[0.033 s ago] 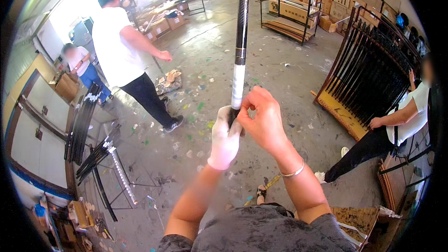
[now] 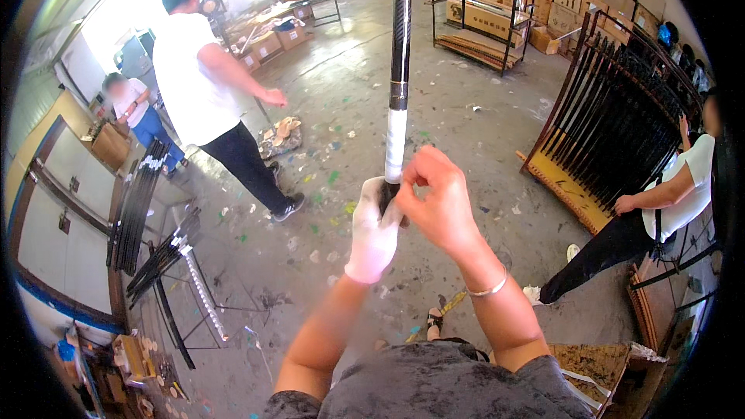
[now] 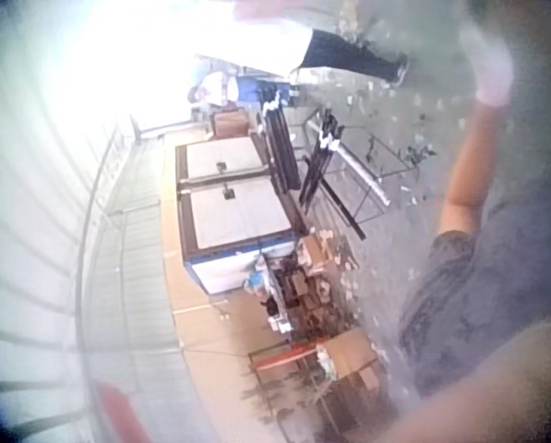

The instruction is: The person applies lengths of white tape to dark metal poles, smoothing the tape by hand and then placing each pole into a large storage rack.

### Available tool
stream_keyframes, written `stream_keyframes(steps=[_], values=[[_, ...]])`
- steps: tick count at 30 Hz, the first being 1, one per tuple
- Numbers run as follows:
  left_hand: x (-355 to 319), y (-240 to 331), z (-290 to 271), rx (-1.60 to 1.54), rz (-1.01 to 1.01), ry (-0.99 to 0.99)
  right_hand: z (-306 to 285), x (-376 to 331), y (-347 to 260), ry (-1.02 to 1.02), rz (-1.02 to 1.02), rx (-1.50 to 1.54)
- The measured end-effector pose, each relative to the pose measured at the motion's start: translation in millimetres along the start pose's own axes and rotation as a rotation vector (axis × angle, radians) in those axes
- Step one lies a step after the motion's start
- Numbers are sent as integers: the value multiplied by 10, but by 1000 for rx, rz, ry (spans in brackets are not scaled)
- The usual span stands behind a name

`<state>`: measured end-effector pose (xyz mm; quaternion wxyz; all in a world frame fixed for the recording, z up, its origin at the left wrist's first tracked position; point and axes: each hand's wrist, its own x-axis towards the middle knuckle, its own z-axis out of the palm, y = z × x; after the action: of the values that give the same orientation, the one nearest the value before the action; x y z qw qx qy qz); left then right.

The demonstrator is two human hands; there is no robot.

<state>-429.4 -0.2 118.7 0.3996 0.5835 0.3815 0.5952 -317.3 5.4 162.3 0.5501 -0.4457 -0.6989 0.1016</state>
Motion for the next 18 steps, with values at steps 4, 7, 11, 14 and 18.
stream_keyframes(steps=[4, 7, 11, 14, 18], values=[[85, 127, -143, -157, -236, -285, -195, -148, -33, -39, 31, 183], [56, 248, -130, -384, -412, -434, -381, -262, 91, -80, 127, 245], [32, 187, -8, -329, -372, -360, -551, -313, 179, -130, 222, 232], [-3, 134, 87, -94, -233, -257, -477, -263, 65, -121, 204, 102], [-42, -61, 101, 70, -8, -149, -326, -179, -3, -159, 209, 107]])
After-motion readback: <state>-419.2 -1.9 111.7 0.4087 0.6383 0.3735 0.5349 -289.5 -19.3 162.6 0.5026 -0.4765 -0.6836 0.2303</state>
